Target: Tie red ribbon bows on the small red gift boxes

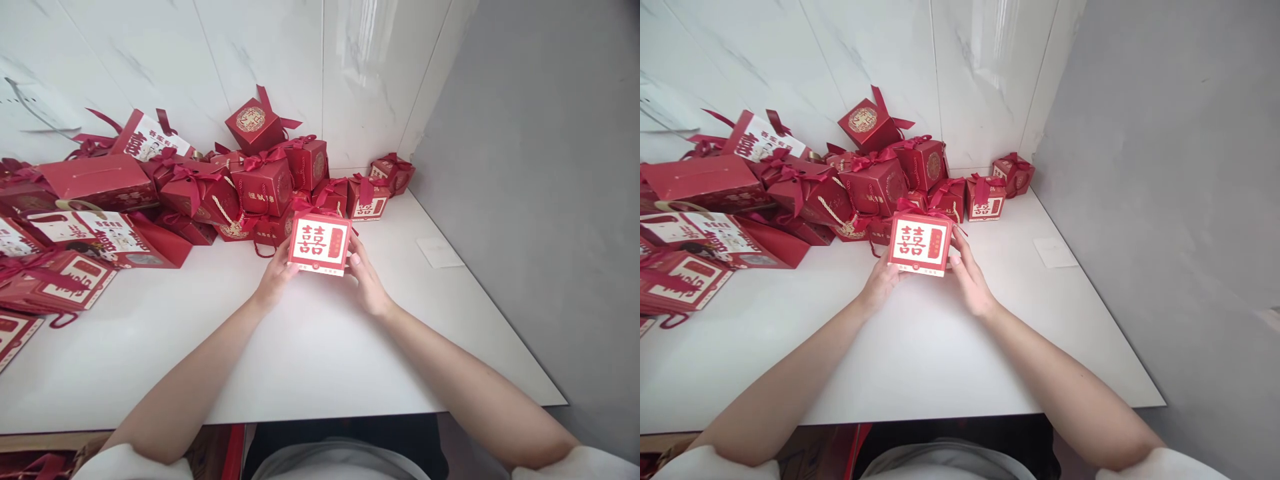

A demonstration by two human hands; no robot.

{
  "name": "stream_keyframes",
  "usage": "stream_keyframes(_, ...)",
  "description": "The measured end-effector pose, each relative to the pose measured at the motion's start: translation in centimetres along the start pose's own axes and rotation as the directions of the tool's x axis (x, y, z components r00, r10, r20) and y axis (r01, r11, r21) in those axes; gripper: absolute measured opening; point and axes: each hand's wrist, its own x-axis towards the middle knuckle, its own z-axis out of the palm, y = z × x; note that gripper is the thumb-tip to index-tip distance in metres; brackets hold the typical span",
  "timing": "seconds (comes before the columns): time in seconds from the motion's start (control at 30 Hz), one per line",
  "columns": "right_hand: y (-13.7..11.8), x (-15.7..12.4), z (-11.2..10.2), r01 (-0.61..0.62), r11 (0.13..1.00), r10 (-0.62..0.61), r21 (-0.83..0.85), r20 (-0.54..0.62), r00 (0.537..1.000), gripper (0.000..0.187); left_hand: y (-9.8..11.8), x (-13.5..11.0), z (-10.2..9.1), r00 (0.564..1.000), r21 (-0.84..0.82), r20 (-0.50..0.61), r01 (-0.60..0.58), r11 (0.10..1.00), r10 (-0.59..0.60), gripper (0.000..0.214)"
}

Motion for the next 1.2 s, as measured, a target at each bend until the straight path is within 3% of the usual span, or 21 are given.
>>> stream_keyframes(0.2, 0.4, 0.1, -0.4, -0.11, 0.994, 0.109, 0.021, 0.051, 0.993, 0.077, 0.1, 0.3, -0.6, 0.988, 0.034, -0.147, 0.043, 0.998, -0.038, 0.068)
stream_keyframes(0.3, 0.7, 0.4, -0.1, -0.211, 0.972, 0.21, 0.105, 0.027, 0.977, 0.07, 1.0, 0.0, -0.3, 0.977, 0.077, -0.213, 0.041, 0.996, -0.024, 0.057)
stream_keyframes(0.4, 1.0, 0.9, 0.0, -0.341, 0.908, 0.347, 0.246, 0.017, 0.938, 0.057, 2.2, -0.3, 0.6, 0.977, 0.112, -0.212, 0.062, 0.992, -0.037, 0.054)
stream_keyframes(0.57, 1.3, 1.5, -0.6, -0.484, 0.789, 0.517, 0.379, 0.015, 0.856, 0.043, 3.2, -1.0, 2.0, 0.987, 0.183, -0.157, 0.047, 0.982, -0.018, 0.067)
stream_keyframes(0.77, 1.1, 1.5, -0.8, -0.5, 0.781, 0.534, 0.375, 0.014, 0.845, 0.044, 3.3, -1.2, 1.9, 0.992, 0.193, -0.114, -0.023, 0.981, 0.046, 0.063)
stream_keyframes(1.03, 1.3, 1.5, -0.8, -0.477, 0.793, 0.511, 0.378, 0.013, 0.86, 0.043, 3.1, -1.1, 1.6, 0.993, 0.22, -0.102, -0.031, 0.975, 0.054, 0.059)
stream_keyframes(1.1, 1.4, 1.4, -0.7, -0.457, 0.8, 0.5, 0.389, -0.009, 0.866, 0.042, 3.1, -1.0, 1.6, 0.989, 0.255, -0.129, -0.034, 0.966, 0.069, 0.056)
stream_keyframes(1.2, 1.5, 1.4, -0.6, -0.394, 0.83, 0.47, 0.394, -0.114, 0.875, 0.041, 3.1, -0.9, 1.4, 0.96, 0.32, -0.253, -0.032, 0.947, 0.118, 0.048)
